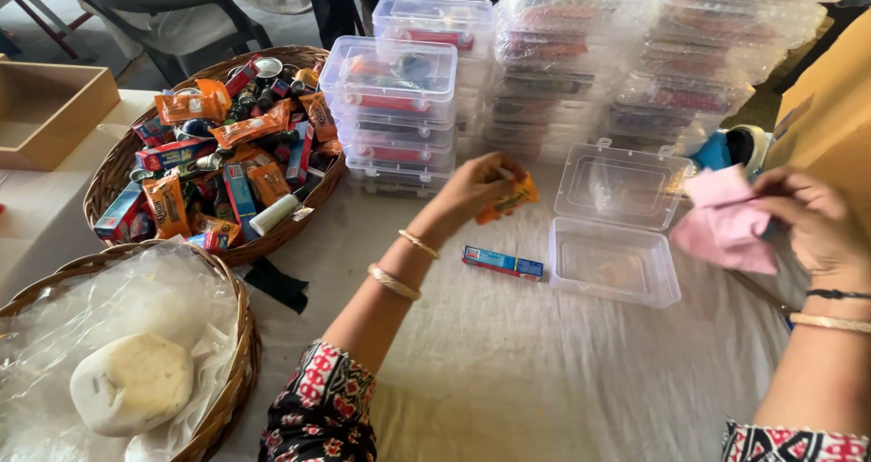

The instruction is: Packing small toiletries and snacks into plastic containers and organizing them for shipment.

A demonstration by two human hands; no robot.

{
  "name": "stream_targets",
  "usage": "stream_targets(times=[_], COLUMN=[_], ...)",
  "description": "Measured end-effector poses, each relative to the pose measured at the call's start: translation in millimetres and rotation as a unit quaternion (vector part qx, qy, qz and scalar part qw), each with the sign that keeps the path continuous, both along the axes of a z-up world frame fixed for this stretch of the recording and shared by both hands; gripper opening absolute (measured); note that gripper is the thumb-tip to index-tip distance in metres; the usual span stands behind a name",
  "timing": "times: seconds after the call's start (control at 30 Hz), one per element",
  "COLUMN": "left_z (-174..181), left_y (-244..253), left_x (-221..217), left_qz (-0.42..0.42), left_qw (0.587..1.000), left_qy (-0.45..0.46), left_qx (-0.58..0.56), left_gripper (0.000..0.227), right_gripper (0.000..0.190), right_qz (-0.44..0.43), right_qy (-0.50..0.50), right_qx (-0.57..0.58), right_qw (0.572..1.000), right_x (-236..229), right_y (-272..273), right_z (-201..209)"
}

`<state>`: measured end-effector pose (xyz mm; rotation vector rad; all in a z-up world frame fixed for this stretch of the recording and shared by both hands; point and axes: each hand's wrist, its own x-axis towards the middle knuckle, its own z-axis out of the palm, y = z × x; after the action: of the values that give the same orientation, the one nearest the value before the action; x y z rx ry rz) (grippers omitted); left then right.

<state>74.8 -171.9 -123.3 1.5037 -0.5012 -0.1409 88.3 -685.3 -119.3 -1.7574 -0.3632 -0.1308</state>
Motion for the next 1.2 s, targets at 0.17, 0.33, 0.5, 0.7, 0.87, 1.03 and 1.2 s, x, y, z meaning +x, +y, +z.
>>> stream_targets(times=[0.17, 0.33, 0.5, 0.7, 0.87, 1.03, 1.2], left_z=[-13.8, -54.3, -13.8, -14.5, -15.6, -42.0, -57.0], left_y=[-34.0, -63.4, -57.3, -43.4, 2.1, 26.0, 37.0], left_x=[-17.2, -5.1, -31.8, -23.9, -1.4, 9.3, 10.2], left_qz=[-0.02, -0.133, 0.031, 0.054, 0.081, 0.063, 0.201], left_qw=[0.983, 0.935, 0.969, 0.998, 0.981, 0.927, 0.745], left_qy=[0.095, 0.152, 0.183, 0.028, -0.062, -0.143, -0.286], left_qx=[-0.156, -0.29, -0.165, -0.021, 0.168, 0.341, 0.568], left_gripper=[0.042, 0.071, 0.062, 0.042, 0.036, 0.027, 0.012], right_gripper=[0.011, 0.026, 0.029, 0.02, 0.024, 0.029, 0.039], right_qz=[0.103, 0.062, -0.021, -0.04, -0.058, -0.027, 0.209], right_qy=[-0.078, -0.355, -0.336, -0.106, -0.129, -0.131, -0.093], right_qx=[0.118, -0.288, -0.264, -0.246, -0.216, -0.196, -0.276], right_qw=[0.985, 0.887, 0.904, 0.963, 0.966, 0.971, 0.934], right_x=[-25.6, -86.8, -107.0, -69.2, -56.8, -76.3, -102.3], right_y=[125.3, 300.3, 318.0, 281.2, 265.2, 287.0, 314.5], right_z=[26.3, 44.2, 28.8, 12.3, 7.8, 13.2, -17.0])
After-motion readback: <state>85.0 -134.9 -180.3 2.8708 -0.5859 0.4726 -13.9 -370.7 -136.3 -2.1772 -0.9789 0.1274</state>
